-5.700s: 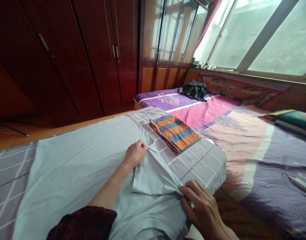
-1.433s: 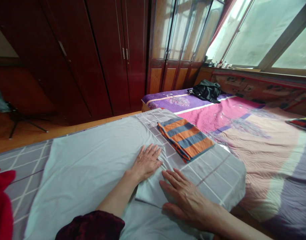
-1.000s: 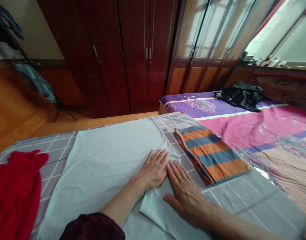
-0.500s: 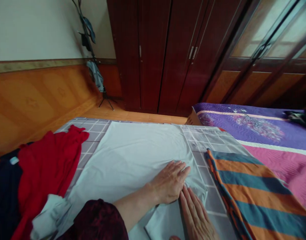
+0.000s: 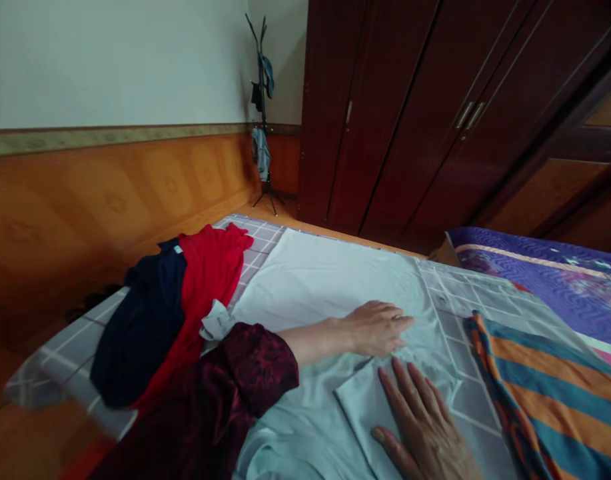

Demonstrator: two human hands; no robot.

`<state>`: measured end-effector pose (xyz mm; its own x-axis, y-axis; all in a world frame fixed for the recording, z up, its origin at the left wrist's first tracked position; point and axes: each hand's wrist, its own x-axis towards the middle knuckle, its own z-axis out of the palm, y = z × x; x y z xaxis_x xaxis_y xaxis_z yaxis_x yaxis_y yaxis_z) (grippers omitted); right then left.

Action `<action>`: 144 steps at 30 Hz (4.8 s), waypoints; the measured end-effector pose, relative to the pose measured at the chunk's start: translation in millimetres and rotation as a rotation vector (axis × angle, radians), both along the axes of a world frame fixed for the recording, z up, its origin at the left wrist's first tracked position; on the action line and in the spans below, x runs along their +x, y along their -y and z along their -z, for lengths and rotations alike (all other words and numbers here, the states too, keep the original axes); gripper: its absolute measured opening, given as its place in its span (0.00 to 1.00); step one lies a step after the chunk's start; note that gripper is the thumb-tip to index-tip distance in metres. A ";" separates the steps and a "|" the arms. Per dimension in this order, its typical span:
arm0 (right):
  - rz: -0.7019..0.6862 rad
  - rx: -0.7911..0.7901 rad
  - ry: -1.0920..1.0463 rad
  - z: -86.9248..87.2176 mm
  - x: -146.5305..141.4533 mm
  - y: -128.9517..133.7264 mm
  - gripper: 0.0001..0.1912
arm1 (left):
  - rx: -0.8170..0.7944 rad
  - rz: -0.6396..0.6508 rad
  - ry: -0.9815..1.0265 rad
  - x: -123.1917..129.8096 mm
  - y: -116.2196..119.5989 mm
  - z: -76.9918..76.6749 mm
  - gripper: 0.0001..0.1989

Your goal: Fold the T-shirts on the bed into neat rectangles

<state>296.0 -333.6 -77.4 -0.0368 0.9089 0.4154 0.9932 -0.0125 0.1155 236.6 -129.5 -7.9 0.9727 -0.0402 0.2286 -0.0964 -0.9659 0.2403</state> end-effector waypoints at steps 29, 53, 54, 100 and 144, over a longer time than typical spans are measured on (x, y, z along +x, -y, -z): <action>-0.448 -0.364 -0.482 -63.3 -194.2 -114.9 0.09 | -0.252 -1.268 0.255 -305.2 -40.6 -32.6 0.11; -0.571 -0.734 -1.013 -80.8 -200.7 -99.6 0.17 | -1.186 -1.305 0.705 -368.7 -47.9 12.1 0.26; -0.559 -0.706 -0.955 -78.0 -200.2 -99.0 0.17 | -1.150 -1.309 0.663 -371.6 -48.6 12.6 0.26; -0.934 -0.655 -0.550 -66.5 -192.3 -100.2 0.41 | -0.573 -1.181 0.257 -364.3 -67.1 -11.1 0.16; -0.234 -0.359 0.049 -107.7 -129.2 -137.3 0.13 | -0.129 -1.024 -0.143 -320.2 68.2 28.2 0.25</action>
